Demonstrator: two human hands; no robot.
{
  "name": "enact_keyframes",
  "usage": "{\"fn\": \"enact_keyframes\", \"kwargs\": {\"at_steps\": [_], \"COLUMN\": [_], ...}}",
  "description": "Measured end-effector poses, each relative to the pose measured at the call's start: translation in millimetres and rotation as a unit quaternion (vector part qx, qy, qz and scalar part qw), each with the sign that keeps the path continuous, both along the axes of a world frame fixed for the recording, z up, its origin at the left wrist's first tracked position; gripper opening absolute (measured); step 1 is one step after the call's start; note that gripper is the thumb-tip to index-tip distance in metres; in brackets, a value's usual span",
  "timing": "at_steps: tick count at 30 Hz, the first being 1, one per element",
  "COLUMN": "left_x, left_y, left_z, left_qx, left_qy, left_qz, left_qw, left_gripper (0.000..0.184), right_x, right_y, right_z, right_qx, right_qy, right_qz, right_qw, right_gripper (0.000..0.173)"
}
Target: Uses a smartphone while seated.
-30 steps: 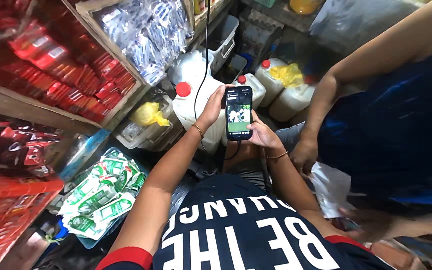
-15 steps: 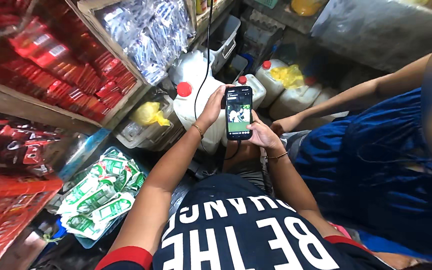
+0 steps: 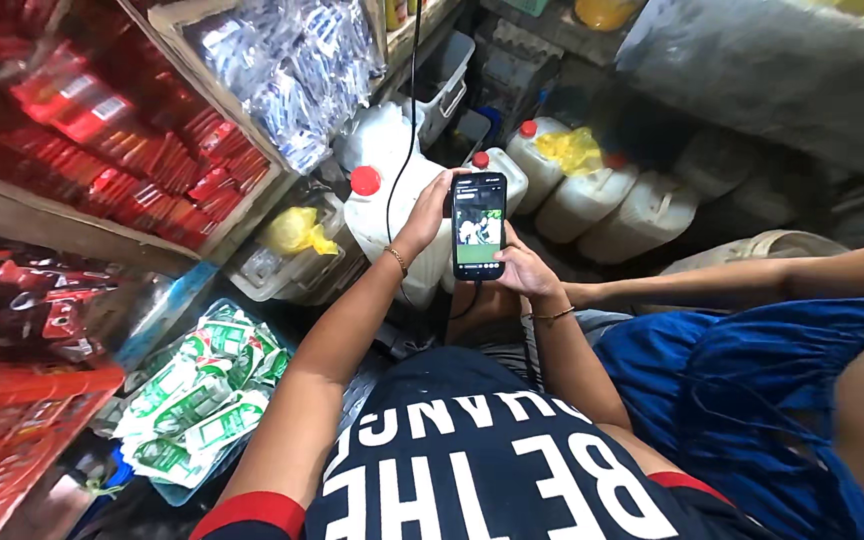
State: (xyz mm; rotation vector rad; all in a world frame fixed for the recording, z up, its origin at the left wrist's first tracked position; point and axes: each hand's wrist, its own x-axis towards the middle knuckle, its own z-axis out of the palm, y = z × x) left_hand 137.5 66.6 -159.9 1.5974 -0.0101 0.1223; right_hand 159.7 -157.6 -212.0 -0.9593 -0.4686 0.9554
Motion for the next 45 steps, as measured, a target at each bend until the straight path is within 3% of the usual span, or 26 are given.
{"fn": "enact_keyframes", "kwargs": {"at_steps": [11, 26, 45], "left_x": [-7.8, 16.7, 34.5], "left_y": [12.5, 24.6, 35.0], "left_z": [1.4, -1.6, 17.9], "left_qx": [-0.019, -0.032, -0.054], "left_qy": [0.015, 0.005, 0.033], "left_qz": [0.029, 0.039, 0.027], "left_qw": [0.999, 0.999, 0.998], "left_gripper": [0.059, 0.058, 0.056], "right_x": [18.4, 51.6, 76.5], "right_y": [11.4, 20.8, 29.9], "right_z": [0.6, 2.8, 13.6], "right_qx": [-0.008, -0.021, -0.068], "right_qy": [0.001, -0.025, -0.074], "right_qz": [0.047, 0.084, 0.059], "right_qw": [0.999, 0.996, 0.993], "right_gripper": [0.061, 0.066, 0.073]}}
